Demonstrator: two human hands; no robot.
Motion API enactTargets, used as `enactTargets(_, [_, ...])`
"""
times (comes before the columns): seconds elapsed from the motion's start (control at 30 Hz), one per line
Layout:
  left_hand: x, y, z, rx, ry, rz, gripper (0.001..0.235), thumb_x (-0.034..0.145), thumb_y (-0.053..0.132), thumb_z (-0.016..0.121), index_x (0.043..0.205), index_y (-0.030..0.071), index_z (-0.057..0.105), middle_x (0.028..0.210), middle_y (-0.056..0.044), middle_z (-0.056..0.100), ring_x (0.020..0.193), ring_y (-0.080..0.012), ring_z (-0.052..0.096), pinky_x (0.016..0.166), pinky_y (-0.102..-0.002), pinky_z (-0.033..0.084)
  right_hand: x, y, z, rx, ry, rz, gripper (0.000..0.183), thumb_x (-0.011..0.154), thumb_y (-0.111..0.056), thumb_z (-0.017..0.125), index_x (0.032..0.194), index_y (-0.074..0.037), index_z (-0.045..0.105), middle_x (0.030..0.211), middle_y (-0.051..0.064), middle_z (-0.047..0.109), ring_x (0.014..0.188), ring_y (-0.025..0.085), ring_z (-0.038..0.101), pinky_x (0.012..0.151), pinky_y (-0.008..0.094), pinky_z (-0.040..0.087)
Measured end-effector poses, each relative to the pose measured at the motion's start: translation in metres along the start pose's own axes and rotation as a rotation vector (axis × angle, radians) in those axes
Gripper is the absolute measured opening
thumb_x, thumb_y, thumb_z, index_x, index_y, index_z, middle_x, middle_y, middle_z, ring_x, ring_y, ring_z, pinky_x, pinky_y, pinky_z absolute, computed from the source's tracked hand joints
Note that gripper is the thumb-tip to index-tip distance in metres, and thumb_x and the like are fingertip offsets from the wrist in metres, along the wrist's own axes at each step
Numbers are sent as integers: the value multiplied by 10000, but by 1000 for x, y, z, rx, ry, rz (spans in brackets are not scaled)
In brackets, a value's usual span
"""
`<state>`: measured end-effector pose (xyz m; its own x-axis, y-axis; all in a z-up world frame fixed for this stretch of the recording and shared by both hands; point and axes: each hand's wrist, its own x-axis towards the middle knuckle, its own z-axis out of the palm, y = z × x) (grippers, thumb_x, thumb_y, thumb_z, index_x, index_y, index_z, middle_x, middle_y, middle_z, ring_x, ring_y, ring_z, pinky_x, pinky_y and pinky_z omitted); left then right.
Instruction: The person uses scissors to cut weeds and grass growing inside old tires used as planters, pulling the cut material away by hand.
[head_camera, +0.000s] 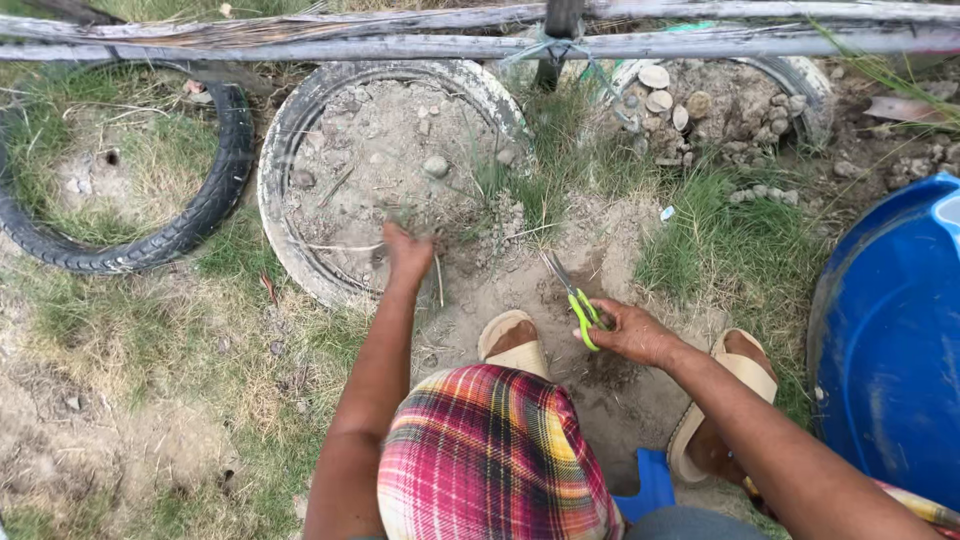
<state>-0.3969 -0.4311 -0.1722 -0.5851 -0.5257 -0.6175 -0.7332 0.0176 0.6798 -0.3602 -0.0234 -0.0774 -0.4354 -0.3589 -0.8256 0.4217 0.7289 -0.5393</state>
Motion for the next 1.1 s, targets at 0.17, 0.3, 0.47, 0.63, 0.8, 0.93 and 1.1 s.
enactTargets(0.17, [-25, 35, 77, 539, -174, 360, 836, 737, 92, 908, 1417, 126, 421, 1348, -158, 424, 1198, -347, 530, 1036, -488, 472, -12, 6, -14, -18, 18, 83, 774, 809, -486, 798, 1473, -198, 522, 1174, 84, 741, 1095, 194, 689, 965, 347, 527])
enactTargets(0.3, [7, 25, 119, 549, -245, 273, 623, 808, 264, 884, 1318, 140, 548, 1350, -157, 442, 1181, -336, 576, 1045, -491, 510, -18, 11, -27, 42, 24, 120, 747, 785, -475, 777, 1455, -230, 556, 1164, 81, 740, 1079, 225, 701, 941, 400, 564])
enactTargets(0.47, [45, 12, 128, 110, -274, -172, 412, 1065, 504, 427, 1170, 129, 557, 1037, -60, 616, 1064, -255, 630, 933, -494, 542, -17, 5, -36, 18, -5, 246, 751, 819, -512, 755, 1491, -283, 509, 1176, 92, 727, 1130, 222, 683, 1005, 392, 536])
enactTargets(0.63, [64, -47, 121, -258, -190, -426, 404, 1090, 482, 403, 1121, 111, 561, 977, -55, 603, 899, -219, 533, 822, -453, 507, -16, 2, -30, -15, -6, 179, 763, 816, -530, 764, 1481, -250, 516, 1171, 101, 719, 1136, 229, 664, 1014, 391, 515])
enactTargets(0.8, [60, -85, 141, -379, 38, -188, 421, 1068, 464, 485, 1090, 46, 531, 950, -61, 627, 866, -172, 616, 775, -336, 500, -12, 8, -25, 32, 2, 111, 774, 792, -533, 772, 1460, -222, 534, 1175, 85, 726, 1139, 212, 673, 1009, 377, 524])
enactTargets(0.93, [26, -81, 122, -481, -4, -250, 348, 1094, 401, 426, 1131, 71, 528, 1002, -64, 566, 791, -144, 498, 697, -330, 448, -13, 10, -17, -15, 21, 103, 797, 791, -559, 767, 1470, -216, 526, 1221, 87, 722, 1163, 208, 665, 1024, 378, 508])
enactTargets(1.1, [-14, -1, 53, -413, -119, -232, 397, 1112, 433, 361, 1075, 71, 518, 909, -40, 547, 655, -118, 442, 571, -298, 419, -15, 11, -6, -83, 2, 146, 784, 816, -564, 751, 1492, -251, 506, 1232, 101, 690, 1161, 211, 645, 1018, 390, 502])
